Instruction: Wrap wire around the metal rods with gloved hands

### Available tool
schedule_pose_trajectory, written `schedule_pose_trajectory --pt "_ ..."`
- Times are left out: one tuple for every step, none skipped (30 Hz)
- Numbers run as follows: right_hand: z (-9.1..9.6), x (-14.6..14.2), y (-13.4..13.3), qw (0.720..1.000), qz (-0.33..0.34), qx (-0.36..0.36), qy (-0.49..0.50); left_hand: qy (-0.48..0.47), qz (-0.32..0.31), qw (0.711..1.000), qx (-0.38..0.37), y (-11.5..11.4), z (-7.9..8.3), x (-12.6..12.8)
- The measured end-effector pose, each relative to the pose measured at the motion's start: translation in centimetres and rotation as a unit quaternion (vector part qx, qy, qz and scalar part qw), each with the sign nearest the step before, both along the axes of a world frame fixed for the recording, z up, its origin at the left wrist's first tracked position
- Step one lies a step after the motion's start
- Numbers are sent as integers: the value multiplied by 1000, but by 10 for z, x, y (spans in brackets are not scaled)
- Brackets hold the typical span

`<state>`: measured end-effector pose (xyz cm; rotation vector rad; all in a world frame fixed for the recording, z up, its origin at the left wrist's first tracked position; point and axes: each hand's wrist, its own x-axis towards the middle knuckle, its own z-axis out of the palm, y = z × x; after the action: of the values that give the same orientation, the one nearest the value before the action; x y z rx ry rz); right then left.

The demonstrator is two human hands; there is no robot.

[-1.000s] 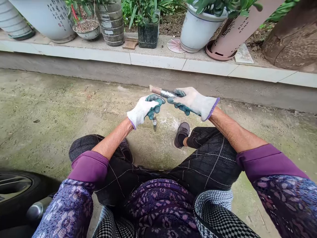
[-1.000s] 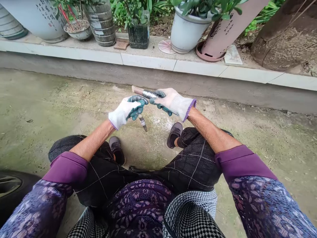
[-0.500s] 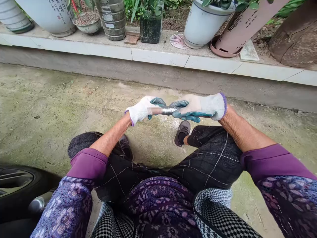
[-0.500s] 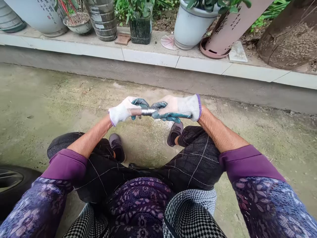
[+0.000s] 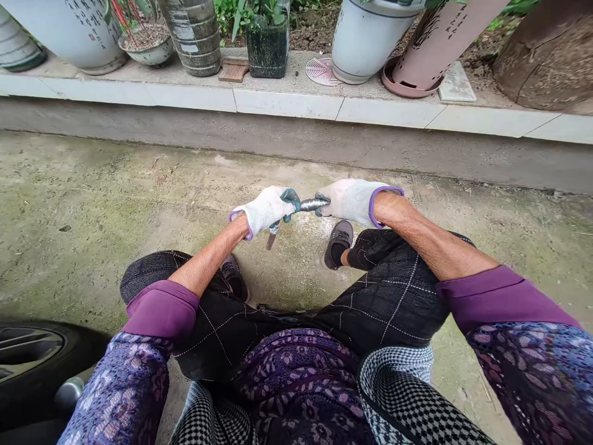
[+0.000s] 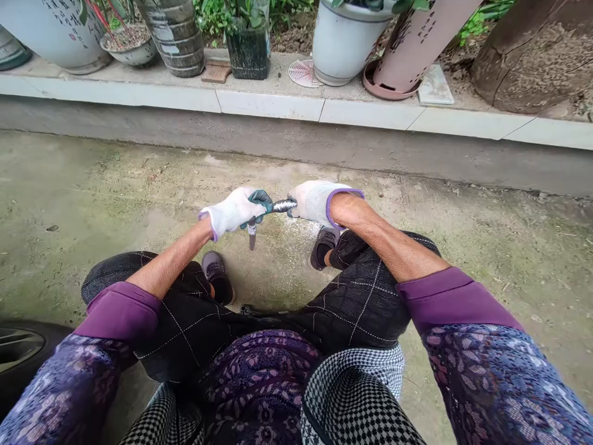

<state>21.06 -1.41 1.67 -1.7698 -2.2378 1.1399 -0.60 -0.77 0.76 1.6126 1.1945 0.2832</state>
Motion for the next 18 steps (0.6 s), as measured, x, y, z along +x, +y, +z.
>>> schedule_pose_trajectory --pt "2 0 0 1000 -9 15 -13 -25 9 1000 -10 0 -1 -1" --pt "5 -1 -1 998 -6 38 -50 -52 19 998 -17 1 -2 -2" --pt "9 -3 -1 994 -1 62 -90 -78 30 996 -22 1 -3 -3" --pt "13 -5 -2 990 1 81 -115 -101 43 994 -27 2 -2 -4" --pt "17 -8 -3 987 0 98 -129 -122 57 990 -33 2 -2 -4" --pt "21 -10 -4 985 -3 112 -131 -141 72 987 -38 2 0 -4" --pt "23 -12 -4 984 -10 127 -128 -158 85 983 -43 3 1 -4" --pt "25 -14 -3 982 -21 141 -121 -174 96 979 -49 3 3 -4" --pt "27 -15 -2 983 -33 149 -105 -187 104 975 -55 3 5 -3" --pt "29 -15 -2 984 -46 151 -81 -196 109 973 -61 3 7 -3" --pt "30 -16 -1 987 -61 144 -48 -201 113 971 -68 3 8 -2" --pt "32 -17 -1 989 -77 126 -9 -204 113 970 -74 3 10 -2" --pt "34 -17 -2 990 -94 102 32 -204 111 970 -78 2 11 -2" --pt "36 -18 -4 988 -110 75 72 -201 108 970 -79 2 12 -3" --pt "39 -19 -5 985 -124 49 108 -196 102 972 -79 2 13 -3" --pt "41 -19 -8 981 -135 24 138 -189 94 975 -74 2 13 -4" --pt "44 -20 -10 977 -141 1 163 -180 84 978 -64 2 13 -5" --pt "46 -20 -11 972 -145 -20 183 -167 73 982 -48 3 14 -6"
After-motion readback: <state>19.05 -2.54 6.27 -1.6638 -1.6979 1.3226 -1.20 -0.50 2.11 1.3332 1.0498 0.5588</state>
